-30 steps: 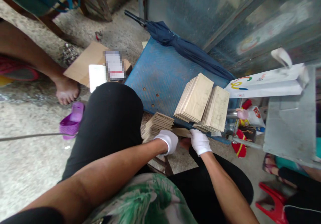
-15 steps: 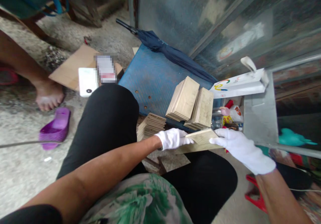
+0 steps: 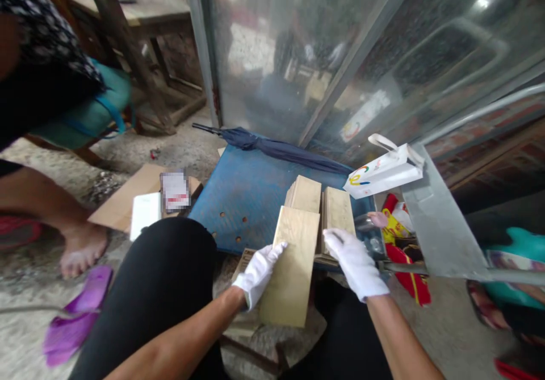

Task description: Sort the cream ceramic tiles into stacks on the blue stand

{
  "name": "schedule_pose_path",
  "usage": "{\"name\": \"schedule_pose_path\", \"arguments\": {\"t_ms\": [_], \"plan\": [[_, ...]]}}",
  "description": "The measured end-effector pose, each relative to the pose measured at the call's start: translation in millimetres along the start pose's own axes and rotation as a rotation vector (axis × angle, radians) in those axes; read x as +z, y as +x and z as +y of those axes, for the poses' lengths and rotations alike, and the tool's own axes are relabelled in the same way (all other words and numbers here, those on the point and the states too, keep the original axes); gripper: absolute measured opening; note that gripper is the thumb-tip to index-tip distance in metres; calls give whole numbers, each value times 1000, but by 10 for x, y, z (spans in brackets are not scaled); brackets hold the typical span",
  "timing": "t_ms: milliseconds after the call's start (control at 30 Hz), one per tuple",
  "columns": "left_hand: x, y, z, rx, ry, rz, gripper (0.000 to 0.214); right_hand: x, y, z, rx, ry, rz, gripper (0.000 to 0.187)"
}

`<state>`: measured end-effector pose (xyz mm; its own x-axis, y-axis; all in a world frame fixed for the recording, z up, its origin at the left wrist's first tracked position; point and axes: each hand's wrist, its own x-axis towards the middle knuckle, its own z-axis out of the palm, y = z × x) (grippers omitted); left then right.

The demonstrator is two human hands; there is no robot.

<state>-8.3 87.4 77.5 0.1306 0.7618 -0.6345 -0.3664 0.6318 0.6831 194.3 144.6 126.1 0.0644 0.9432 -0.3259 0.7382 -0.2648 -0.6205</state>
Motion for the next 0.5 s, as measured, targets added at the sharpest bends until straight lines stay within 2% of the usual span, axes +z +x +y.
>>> {"name": "schedule_pose_path", "arguments": {"t_ms": [100,167,233,333,500], "plan": [[-121,27,-20,-58,-40,34,58,278,41,-44,-8,-126,-259,36],[-184,44,-40,-72,-46,42,61,422,65,-62,-41,-192,-311,35],[-211,78,-29,-78,-63,44,60,529,109,-47,-37,-143,-301,37],[-140,191,100,-71,-62,87,52,624,242,3,5,69,-238,41],[252,612,533,14,139,129,40,554,589,5,106,235,-44,51]]}}
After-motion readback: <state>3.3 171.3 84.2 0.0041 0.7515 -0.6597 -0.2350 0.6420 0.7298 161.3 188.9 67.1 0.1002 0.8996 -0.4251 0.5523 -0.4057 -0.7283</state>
